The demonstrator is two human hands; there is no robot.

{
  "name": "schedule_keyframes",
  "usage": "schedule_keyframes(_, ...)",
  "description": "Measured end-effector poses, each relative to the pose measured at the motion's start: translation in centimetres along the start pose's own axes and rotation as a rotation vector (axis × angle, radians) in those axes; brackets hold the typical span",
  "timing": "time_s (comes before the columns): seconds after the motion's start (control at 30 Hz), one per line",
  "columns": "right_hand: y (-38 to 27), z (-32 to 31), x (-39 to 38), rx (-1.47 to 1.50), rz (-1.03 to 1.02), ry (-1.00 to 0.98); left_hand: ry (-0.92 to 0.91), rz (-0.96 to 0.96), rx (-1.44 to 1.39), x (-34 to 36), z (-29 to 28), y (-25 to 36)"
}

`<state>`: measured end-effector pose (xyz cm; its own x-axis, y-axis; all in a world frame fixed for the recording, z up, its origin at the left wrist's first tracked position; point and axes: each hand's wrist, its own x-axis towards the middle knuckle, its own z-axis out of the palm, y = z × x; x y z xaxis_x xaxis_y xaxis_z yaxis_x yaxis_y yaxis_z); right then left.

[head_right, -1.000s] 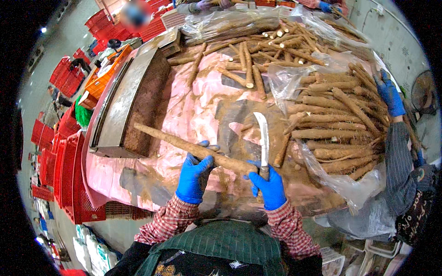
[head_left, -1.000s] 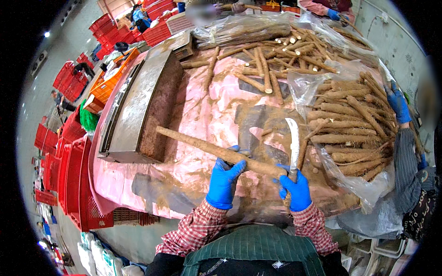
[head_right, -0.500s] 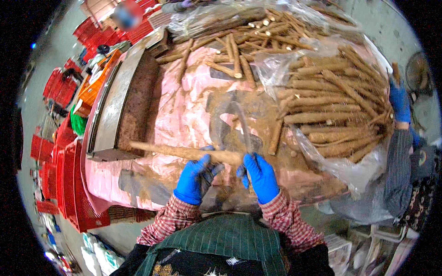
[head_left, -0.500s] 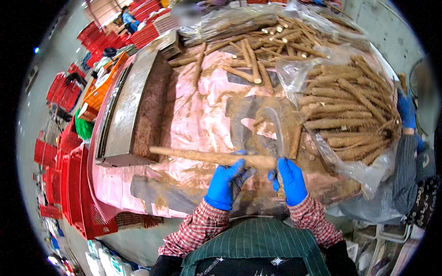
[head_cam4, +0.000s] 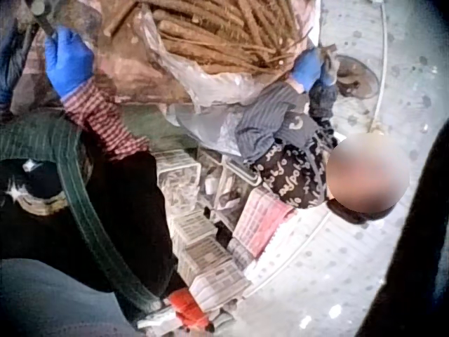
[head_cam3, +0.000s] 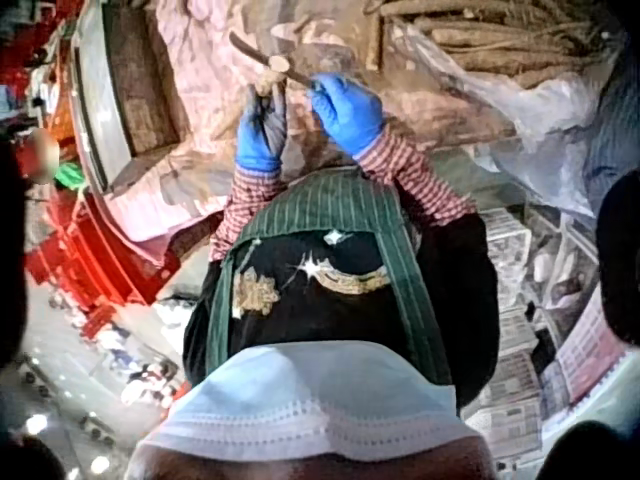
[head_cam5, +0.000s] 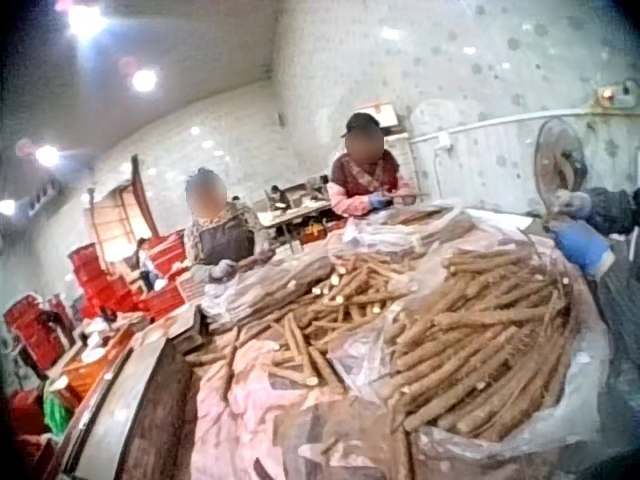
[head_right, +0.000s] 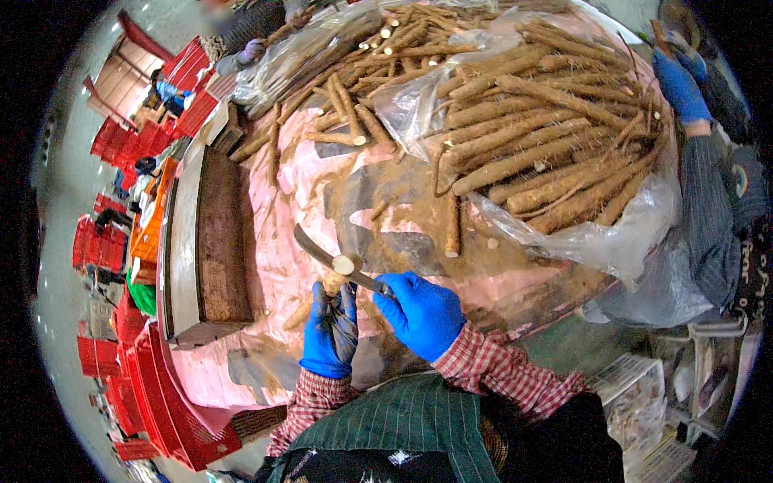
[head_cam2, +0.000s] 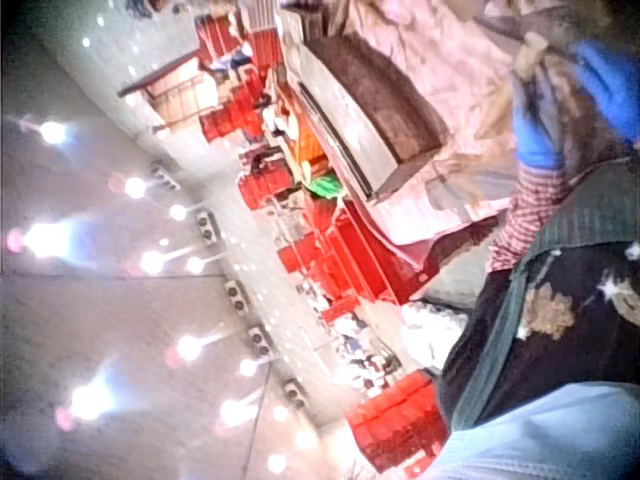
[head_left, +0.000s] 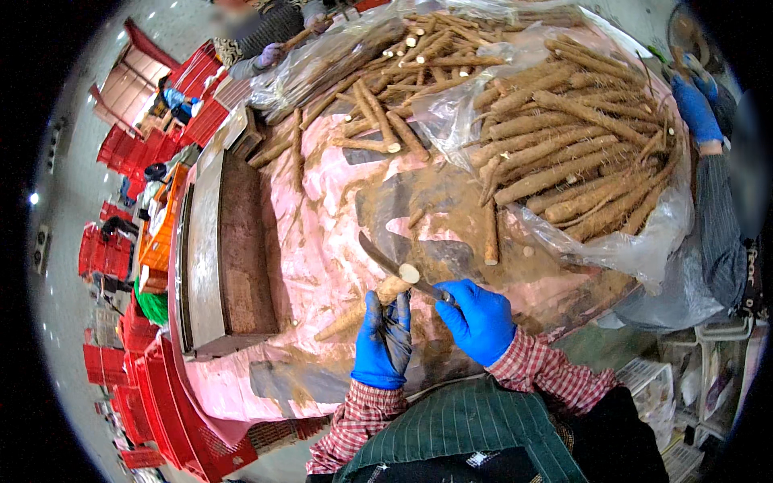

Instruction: The person uses a knife to trim the ends of long root vegetables and places them into a mesh bag. They then weigh the bag on a scale, apply a label, and place it into a red crate. The person repeats this process with multiple batches of vegetables.

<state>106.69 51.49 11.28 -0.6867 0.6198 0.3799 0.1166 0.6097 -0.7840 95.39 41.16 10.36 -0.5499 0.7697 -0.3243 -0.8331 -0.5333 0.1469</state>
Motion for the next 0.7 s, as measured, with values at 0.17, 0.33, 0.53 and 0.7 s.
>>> schedule_keyframes(0.17,0.5,0.2,-0.3,0.022,0.021,0.012,0.002,-0.005,0.062,0.3,0.0,-0.3)
schedule_keyframes(0.33,4.1,1.9,0.5,0.006,0.285,-0.167,-0.056,-0.058,0.034,-0.8,0.8,-0.9)
schedule_keyframes(0.53,6.7,3.1,0.2,0.317,0.567,-0.164,-0.116,-0.063,-0.048,-1.1,1.4,-0.1)
schedule_keyframes(0.7,7.4,1.0,0.0,0.395,0.511,-0.061,-0.075,-0.163,0.254,1.0,-0.3,0.2)
